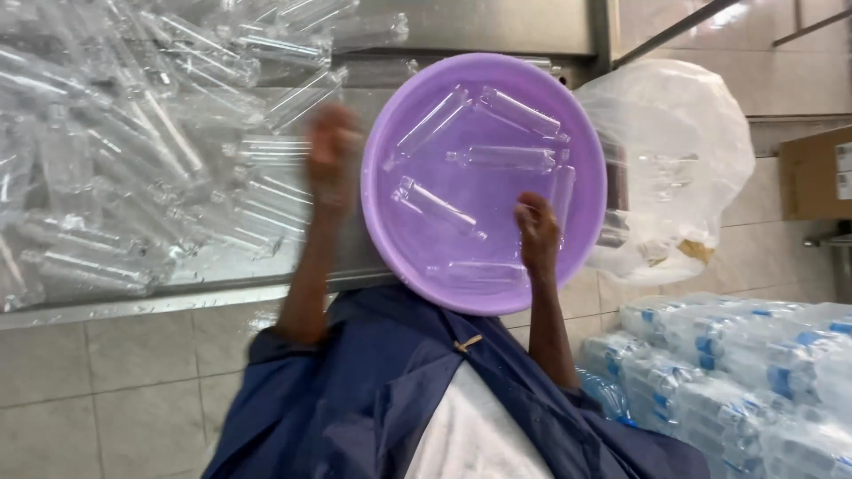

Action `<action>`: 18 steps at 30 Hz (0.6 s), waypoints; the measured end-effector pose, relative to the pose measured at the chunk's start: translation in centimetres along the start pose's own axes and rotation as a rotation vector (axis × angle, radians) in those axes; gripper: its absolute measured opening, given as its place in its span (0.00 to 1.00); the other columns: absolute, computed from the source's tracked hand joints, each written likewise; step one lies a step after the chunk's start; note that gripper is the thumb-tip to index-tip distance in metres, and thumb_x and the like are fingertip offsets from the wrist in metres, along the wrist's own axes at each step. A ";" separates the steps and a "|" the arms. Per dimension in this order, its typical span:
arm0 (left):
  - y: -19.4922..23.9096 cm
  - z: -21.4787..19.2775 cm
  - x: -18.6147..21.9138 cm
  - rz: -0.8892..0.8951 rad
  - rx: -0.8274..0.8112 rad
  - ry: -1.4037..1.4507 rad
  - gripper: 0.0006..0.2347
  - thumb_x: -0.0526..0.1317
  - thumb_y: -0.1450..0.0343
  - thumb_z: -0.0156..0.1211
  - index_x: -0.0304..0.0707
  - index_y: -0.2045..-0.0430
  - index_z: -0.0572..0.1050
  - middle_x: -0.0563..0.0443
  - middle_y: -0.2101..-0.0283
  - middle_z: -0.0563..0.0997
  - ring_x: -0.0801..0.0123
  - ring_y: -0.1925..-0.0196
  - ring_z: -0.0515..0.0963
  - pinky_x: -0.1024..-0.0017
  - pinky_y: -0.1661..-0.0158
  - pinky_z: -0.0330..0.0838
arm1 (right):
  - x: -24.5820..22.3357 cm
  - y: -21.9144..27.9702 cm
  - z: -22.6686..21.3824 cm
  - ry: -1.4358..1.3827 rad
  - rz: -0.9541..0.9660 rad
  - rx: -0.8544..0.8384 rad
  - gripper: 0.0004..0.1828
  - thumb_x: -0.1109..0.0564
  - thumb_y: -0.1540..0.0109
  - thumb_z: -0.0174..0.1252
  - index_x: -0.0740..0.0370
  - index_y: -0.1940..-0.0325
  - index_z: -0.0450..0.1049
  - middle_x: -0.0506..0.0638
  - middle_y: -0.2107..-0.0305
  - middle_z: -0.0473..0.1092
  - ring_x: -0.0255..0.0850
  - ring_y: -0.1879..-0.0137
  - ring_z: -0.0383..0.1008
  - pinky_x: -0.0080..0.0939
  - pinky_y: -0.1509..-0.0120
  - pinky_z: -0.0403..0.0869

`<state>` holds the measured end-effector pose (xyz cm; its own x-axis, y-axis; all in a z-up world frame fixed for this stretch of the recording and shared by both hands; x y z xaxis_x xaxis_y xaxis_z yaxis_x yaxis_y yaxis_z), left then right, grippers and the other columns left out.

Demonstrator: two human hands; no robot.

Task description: The person repeatedly takes clear plastic bottles from a large white bag and places them into a purple basin filled with water. They agitate the bottles in the water by hand, then remove them and place them onto a metal table. This process is repeated multiple times.

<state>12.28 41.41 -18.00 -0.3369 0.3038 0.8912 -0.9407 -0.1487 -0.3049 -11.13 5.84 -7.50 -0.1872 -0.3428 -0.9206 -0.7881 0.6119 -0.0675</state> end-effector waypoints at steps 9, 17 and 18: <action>14.9 15.1 -6.2 0.117 -1.221 -1.424 0.45 0.41 0.45 0.82 0.57 0.27 0.68 0.34 0.36 0.79 0.35 0.29 0.73 0.23 0.27 0.41 | 5.3 -9.1 6.0 0.836 -0.536 -0.488 0.47 0.52 0.37 0.70 0.43 0.15 0.59 0.55 0.26 0.61 0.60 0.17 0.52 0.71 0.14 0.48; 16.9 15.2 -15.1 0.093 -0.766 -1.280 0.17 0.41 0.24 0.55 0.64 0.40 0.80 0.45 0.40 0.83 0.44 0.35 0.78 0.27 0.28 0.49 | 18.6 -13.9 9.0 0.981 -0.306 -0.735 0.55 0.44 0.32 0.66 0.50 0.10 0.39 0.68 0.31 0.59 0.73 0.29 0.65 0.84 0.30 0.65; 16.4 15.5 -14.0 0.084 -0.758 -1.283 0.17 0.41 0.24 0.55 0.64 0.40 0.80 0.45 0.40 0.83 0.44 0.35 0.78 0.27 0.28 0.49 | 18.2 -14.3 9.0 0.982 -0.311 -0.744 0.55 0.44 0.32 0.66 0.50 0.10 0.39 0.68 0.31 0.59 0.73 0.29 0.65 0.84 0.30 0.65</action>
<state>2.22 20.12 -30.29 -0.5050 -0.7537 0.4207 -0.8527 0.5110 -0.1081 2.03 -2.72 -26.74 -0.0389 -0.9765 -0.2121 -0.9547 -0.0264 0.2963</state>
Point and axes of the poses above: each hand's wrist, its own y-axis away from the middle knuckle, its own z-axis out of the palm, x = y × z, the point moved 1 cm from there along -y, towards the middle knuckle
